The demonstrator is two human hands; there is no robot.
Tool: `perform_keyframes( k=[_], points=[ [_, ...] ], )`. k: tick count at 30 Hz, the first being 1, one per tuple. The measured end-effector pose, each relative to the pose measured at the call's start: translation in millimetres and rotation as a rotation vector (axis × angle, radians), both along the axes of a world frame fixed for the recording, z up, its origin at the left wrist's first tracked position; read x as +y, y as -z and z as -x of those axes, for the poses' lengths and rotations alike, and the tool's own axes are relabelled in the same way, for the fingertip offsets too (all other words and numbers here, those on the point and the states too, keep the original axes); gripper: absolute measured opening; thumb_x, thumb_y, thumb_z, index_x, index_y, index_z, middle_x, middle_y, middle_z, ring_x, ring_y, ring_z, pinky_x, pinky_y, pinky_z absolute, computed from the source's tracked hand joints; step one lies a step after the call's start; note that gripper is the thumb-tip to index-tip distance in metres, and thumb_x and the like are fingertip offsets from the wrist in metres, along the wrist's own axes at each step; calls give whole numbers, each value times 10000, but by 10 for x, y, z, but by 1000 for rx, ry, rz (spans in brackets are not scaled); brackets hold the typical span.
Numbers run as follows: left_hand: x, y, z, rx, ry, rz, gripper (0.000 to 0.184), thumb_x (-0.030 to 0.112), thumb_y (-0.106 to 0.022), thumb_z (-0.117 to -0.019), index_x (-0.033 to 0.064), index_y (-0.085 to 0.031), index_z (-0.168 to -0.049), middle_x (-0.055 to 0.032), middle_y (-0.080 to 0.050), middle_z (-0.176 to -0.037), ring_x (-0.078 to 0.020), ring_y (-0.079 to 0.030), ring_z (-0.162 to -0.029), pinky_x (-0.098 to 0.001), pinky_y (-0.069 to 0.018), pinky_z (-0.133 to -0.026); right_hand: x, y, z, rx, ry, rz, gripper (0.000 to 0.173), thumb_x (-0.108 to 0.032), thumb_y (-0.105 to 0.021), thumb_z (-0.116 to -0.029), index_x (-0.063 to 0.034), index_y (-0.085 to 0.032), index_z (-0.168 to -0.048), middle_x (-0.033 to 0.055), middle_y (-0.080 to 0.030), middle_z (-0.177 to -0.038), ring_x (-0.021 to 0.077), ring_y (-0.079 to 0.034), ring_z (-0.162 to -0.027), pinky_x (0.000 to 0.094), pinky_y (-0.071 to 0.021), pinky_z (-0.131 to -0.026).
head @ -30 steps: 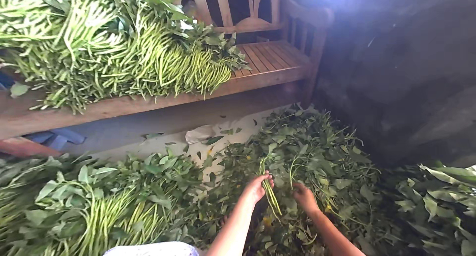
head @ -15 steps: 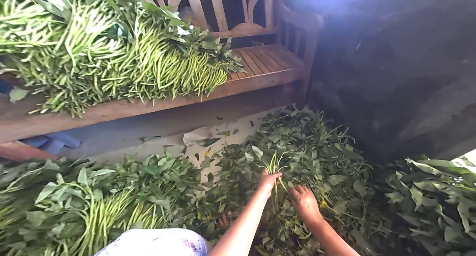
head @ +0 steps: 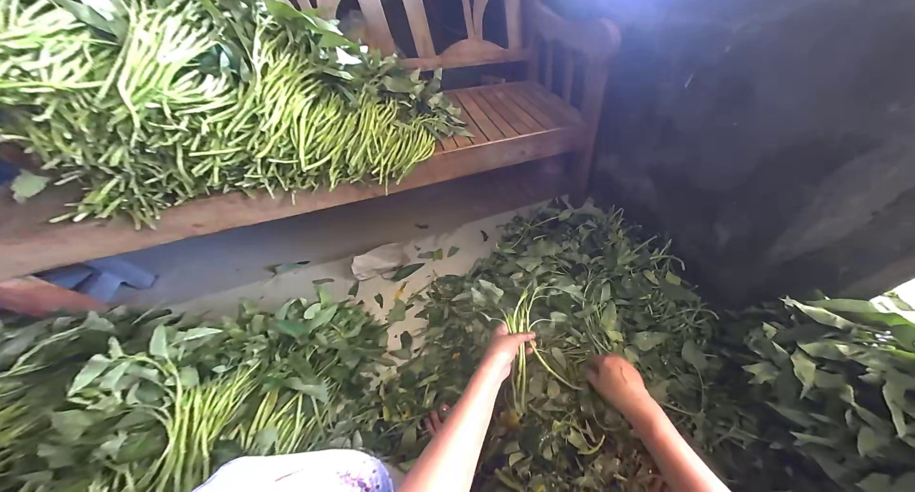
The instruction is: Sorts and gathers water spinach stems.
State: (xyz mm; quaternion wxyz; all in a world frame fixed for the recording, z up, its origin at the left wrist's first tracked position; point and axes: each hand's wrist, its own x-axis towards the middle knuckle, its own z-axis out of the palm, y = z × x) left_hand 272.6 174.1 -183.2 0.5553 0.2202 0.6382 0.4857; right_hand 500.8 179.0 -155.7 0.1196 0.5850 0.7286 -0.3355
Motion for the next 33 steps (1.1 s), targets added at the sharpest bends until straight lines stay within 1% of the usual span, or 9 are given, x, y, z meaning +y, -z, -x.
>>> perform_keyframes(
  k=[3, 5, 12, 18, 20, 22, 25, 27, 33],
  points=[
    [-23, -13, -90, -36, 86, -23, 514, -46, -725, -894, -33, -500, -1357, -181, -671, -1109, -235, -699, -876, -363, -608, -754, 28, 255, 240, 550, 105, 120, 422, -358, -590, -1041, -46, -660, -1317, 151, -695, -1238, 248, -672, -1132, 458, -519, -1028],
    [-16, -26, -100, -37, 103, -31, 520, -39, -735, -887, -28, -507, -1355, -179, -672, -1114, -235, -699, -876, -360, -607, -751, -77, 392, 357, 827, 259, 316, 350, -267, -599, -1041, 1, -629, -1265, 110, -681, -1086, 166, -664, -899, 351, -562, -834],
    [-36, 20, -40, -106, 187, -47, 524, -34, -743, -882, -17, -508, -1350, -168, -683, -1057, -231, -702, -825, -348, -610, -732, -214, 610, 297, 1285, 457, 984, 281, -263, -434, -1098, -154, -561, -1325, -15, -612, -808, 84, -589, -611, 245, -538, -581],
    [16, 37, -43, -139, 3, -20, 514, -90, -711, -877, -27, -491, -1337, -185, -657, -1099, -235, -693, -825, -355, -608, -717, -291, 491, 424, 1050, 637, 584, 343, -343, -475, -1105, -42, -595, -993, -11, -533, -689, 69, -492, -505, 217, -462, -491],
    [6, 67, -18, -128, -27, -7, 510, -87, -708, -881, -28, -499, -1342, -189, -648, -1124, -237, -689, -847, -355, -604, -722, -224, 441, 373, 706, 384, 314, 513, -485, -460, -1084, -18, -656, -1002, 32, -585, -719, 118, -545, -567, 280, -493, -563],
    [-6, 76, 46, -120, 8, 1, 514, -77, -709, -885, -24, -489, -1347, -185, -651, -1121, -235, -688, -863, -355, -603, -737, -110, 362, 280, 432, 200, 123, 681, -600, -382, -1064, -11, -704, -1181, 173, -716, -1032, 289, -698, -950, 499, -554, -905],
    [-33, 14, 57, -118, 113, 15, 491, -67, -716, -885, -23, -506, -1326, -170, -675, -1079, -230, -695, -844, -351, -604, -732, -23, 382, 247, 475, 177, -160, 524, -426, -486, -1071, -30, -585, -1399, 180, -643, -1342, 297, -622, -1255, 478, -470, -1112],
    [-54, -19, -13, -115, 169, 6, 536, -61, -722, -883, -25, -479, -1360, -172, -670, -1117, -236, -700, -884, -357, -608, -755, -34, 465, 346, 671, 177, -143, 475, -265, -540, -1059, -26, -516, -1469, 158, -602, -1423, 236, -612, -1283, 400, -485, -1117],
    [-44, 29, -18, -94, 134, -14, 525, -70, -726, -871, -31, -504, -1345, -186, -660, -1135, -246, -699, -870, -372, -613, -753, -119, 493, 484, 855, 245, 91, 317, -196, -551, -1056, 29, -642, -1261, 150, -698, -1160, 175, -686, -1025, 349, -552, -956]
  ],
)
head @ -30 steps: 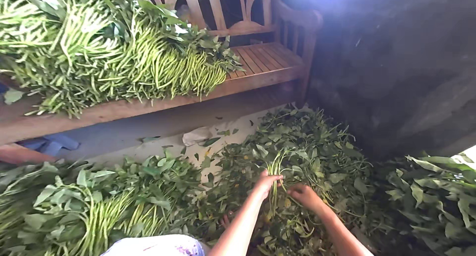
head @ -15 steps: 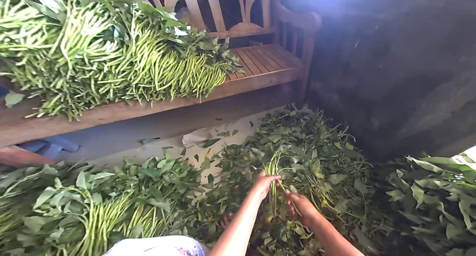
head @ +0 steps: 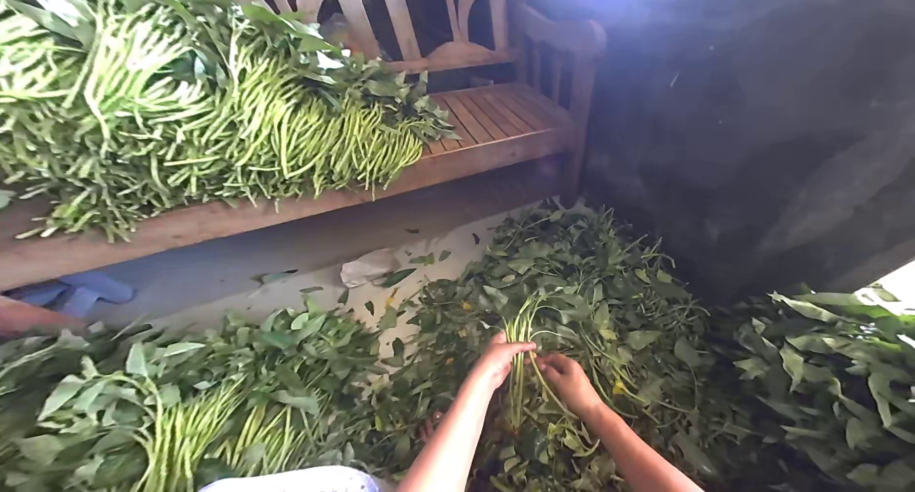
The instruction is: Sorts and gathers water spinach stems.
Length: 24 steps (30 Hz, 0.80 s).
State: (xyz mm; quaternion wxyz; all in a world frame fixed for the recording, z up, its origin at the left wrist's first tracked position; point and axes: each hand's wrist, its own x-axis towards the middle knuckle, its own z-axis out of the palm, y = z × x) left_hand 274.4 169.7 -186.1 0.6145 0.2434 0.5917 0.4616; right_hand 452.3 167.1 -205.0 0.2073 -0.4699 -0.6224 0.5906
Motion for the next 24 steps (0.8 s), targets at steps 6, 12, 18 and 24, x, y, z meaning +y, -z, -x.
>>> perform_keyframes(
  k=[6, 12, 18, 24],
  points=[
    [80, 22, 68, -49, -196, 56, 478, -77, -698, -893, -36, -513, -1331, -188, -666, -1061, -235, -685, -800, -345, -596, -695, 37, -24, -136, -5, -161, 28, 268, -159, -548, -1045, 13, -654, -1221, 123, -691, -1116, 157, -661, -998, 351, -539, -925],
    [135, 63, 308, -262, -285, 116, 375, 11, -556, -1013, 13, -497, -1383, -167, -634, -1035, -265, -686, -822, -426, -612, -744, 427, -143, -810, -557, -226, 74, 345, -291, -541, -1067, -141, -670, -1349, 157, -667, -1320, 317, -665, -1158, 540, -518, -1010],
    [130, -36, 195, -463, -310, 12, 278, 46, -499, -1046, 27, -522, -1322, -109, -634, -890, -220, -681, -758, -384, -615, -751, 490, 168, -952, -1074, 37, -196, 468, -149, -608, -982, -22, -568, -1430, 248, -478, -1520, 460, -425, -1420, 642, -406, -1097],
    [168, -18, 239, -552, -359, -116, 248, 90, -473, -1067, 89, -576, -1292, -95, -706, -1011, -216, -715, -837, -384, -614, -783, 474, 35, -1091, -964, 16, -152, 367, -199, -620, -987, -20, -657, -1306, 234, -626, -1351, 417, -560, -1310, 597, -465, -1071]
  ],
)
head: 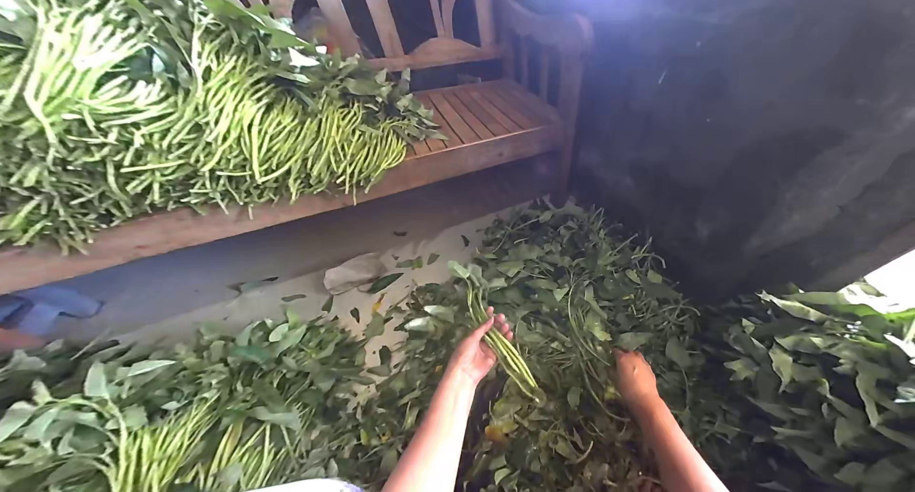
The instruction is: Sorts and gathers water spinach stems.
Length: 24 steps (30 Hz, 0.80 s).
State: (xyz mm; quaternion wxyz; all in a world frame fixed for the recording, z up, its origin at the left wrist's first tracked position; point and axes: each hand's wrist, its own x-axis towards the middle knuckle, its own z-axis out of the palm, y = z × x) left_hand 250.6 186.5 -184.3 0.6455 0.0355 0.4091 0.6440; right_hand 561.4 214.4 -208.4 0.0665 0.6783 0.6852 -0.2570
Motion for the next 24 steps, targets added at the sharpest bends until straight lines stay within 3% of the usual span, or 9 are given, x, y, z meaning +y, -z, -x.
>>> perform_keyframes(
  k=[2, 4, 6, 7, 9, 14, 17, 22, 24],
  points=[
    [-49, 20, -83, -35, 74, 36, 268, 123, -473, -1073, 70, -606, -1300, -85, -700, -947, -201, -715, -823, -363, -617, -777, 47, -81, -164, 245, -2, 88, 312, -224, -635, -1001, -10, -683, -1223, 207, -705, -1181, 353, -682, -1109, 548, -528, -1000],
    [-63, 1, -177, -10, 131, 104, 214, 101, -499, -1058, 13, -603, -1223, -99, -678, -904, -187, -698, -766, -328, -618, -723, 27, -127, -254, 587, 40, 147, 293, -226, -663, -1008, 16, -678, -1173, 142, -721, -1043, 224, -707, -912, 416, -580, -884],
    [-42, -47, -274, 55, 185, 156, 145, 83, -532, -1045, 2, -585, -1152, -110, -667, -897, -185, -678, -732, -314, -606, -687, -53, -148, -242, 873, 89, 184, 227, -190, -670, -1003, 12, -659, -1106, 77, -708, -970, 137, -691, -836, 324, -589, -804],
    [-24, -70, -315, 111, 221, 165, 152, 60, -534, -1039, 1, -571, -1174, -117, -666, -908, -190, -673, -733, -319, -598, -684, -100, -134, -206, 947, 93, 202, 195, -177, -671, -998, 1, -655, -1074, 60, -709, -939, 121, -683, -812, 307, -579, -774],
    [10, -94, -418, 249, 271, 187, 200, 14, -557, -1020, -17, -562, -1217, -143, -681, -927, -212, -678, -732, -341, -591, -668, -188, -47, -112, 1012, 56, 220, 170, -153, -693, -979, 4, -660, -1036, 58, -710, -935, 129, -696, -834, 322, -597, -816],
    [-17, 17, -638, 438, 298, 209, 295, 17, -612, -999, -15, -568, -1289, -156, -690, -1024, -218, -684, -742, -352, -594, -647, -317, 95, 150, 860, -173, 251, 237, -179, -715, -967, 38, -673, -1051, 99, -705, -961, 149, -686, -888, 349, -572, -882],
    [-36, 45, -645, 477, 234, 184, 297, 15, -629, -991, -27, -578, -1281, -161, -709, -980, -218, -690, -715, -344, -591, -624, -336, 55, 204, 727, -217, 258, 283, -215, -693, -988, 44, -676, -1101, 148, -713, -1017, 205, -700, -933, 399, -568, -920],
    [-54, 18, -582, 546, 237, 176, 378, -2, -679, -954, -17, -568, -1314, -157, -697, -969, -208, -687, -707, -329, -597, -631, -296, -8, 216, 575, -262, 201, 299, -250, -695, -985, 18, -695, -1117, 157, -712, -1023, 241, -692, -946, 442, -548, -935],
    [-74, 8, -579, 563, 261, 188, 411, -13, -699, -933, -16, -561, -1319, -160, -688, -974, -206, -686, -706, -330, -601, -633, -260, -52, 204, 457, -305, 209, 331, -271, -685, -990, -4, -690, -1186, 178, -710, -1109, 293, -686, -1048, 497, -524, -996]
  ],
)
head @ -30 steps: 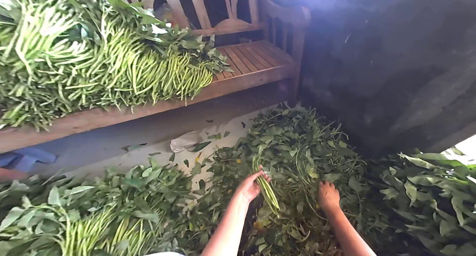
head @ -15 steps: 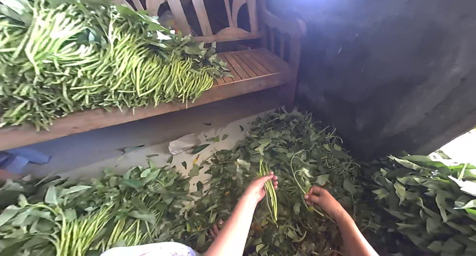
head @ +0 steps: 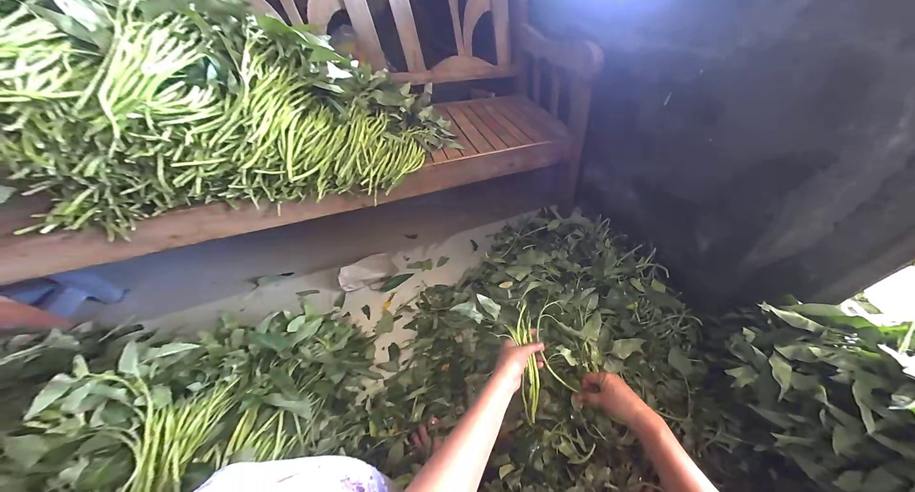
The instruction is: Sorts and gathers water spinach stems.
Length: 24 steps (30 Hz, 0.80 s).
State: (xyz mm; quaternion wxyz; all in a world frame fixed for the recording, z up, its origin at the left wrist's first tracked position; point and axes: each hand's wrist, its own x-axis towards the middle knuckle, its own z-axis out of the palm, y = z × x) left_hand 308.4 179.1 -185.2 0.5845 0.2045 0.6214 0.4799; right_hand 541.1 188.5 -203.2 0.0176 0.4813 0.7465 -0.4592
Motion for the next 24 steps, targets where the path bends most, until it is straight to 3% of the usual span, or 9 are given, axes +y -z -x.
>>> perform_keyframes(
  k=[3, 5, 9, 12, 16, 18, 21, 24],
  points=[
    [-21, -19, -14, 23, 21, 5, 446, -29, -709, -913, -21, -552, -1331, -159, -686, -951, -195, -684, -680, -321, -602, -616, 47, -222, -13, -243, -3, -14, 519, -384, -745, -934, -113, -640, -1364, 189, -629, -1368, 375, -590, -1283, 616, -445, -1093],
    [-36, -34, -46, 54, 56, 9, 466, -22, -706, -920, -11, -536, -1354, -159, -685, -964, -190, -682, -685, -320, -600, -625, 29, -457, 44, -318, 84, -127, 544, -363, -725, -924, -134, -615, -1404, 203, -519, -1494, 415, -539, -1335, 643, -439, -1086],
    [-48, -10, -134, 136, 167, -32, 475, 19, -708, -918, -4, -533, -1360, -165, -676, -1027, -198, -691, -736, -339, -609, -676, -71, -571, 335, -83, 122, -409, 407, -265, -643, -986, -114, -640, -1364, 139, -577, -1437, 299, -596, -1284, 483, -496, -1083],
    [-52, -59, -192, 160, 176, -50, 464, 29, -732, -901, -6, -556, -1329, -165, -677, -1031, -208, -693, -763, -356, -610, -697, -188, -428, 501, -72, 29, -389, 409, -280, -558, -1039, -107, -603, -1407, 157, -623, -1387, 320, -623, -1259, 513, -497, -1070],
    [-39, -100, -104, 115, 85, -54, 453, -15, -709, -907, -18, -549, -1331, -166, -670, -993, -196, -673, -719, -334, -594, -664, -259, -329, 489, -20, -28, -442, 322, -233, -489, -1068, -26, -693, -1205, 190, -696, -1222, 333, -674, -1163, 494, -518, -1038],
    [-14, -92, 17, 98, 37, -60, 454, -22, -700, -918, -23, -545, -1345, -163, -676, -968, -196, -671, -707, -333, -597, -664, -227, -323, 420, 12, -72, -403, 312, -232, -503, -1062, -27, -702, -1187, 183, -702, -1210, 323, -675, -1158, 499, -512, -1042],
    [23, -93, 181, 76, 13, -61, 449, -23, -697, -925, -23, -546, -1348, -162, -691, -932, -202, -680, -697, -335, -598, -657, -114, -318, 279, 143, 45, -207, 330, -231, -513, -1064, -30, -675, -1270, 154, -695, -1241, 253, -669, -1160, 444, -506, -1060],
    [20, -134, 225, 32, 39, -70, 436, -26, -705, -918, -20, -563, -1331, -157, -699, -906, -201, -680, -692, -333, -597, -655, -69, -258, 204, 356, 127, 49, 404, -339, -590, -1036, -79, -654, -1339, 100, -684, -1294, 177, -663, -1151, 395, -524, -1028]
  ],
)
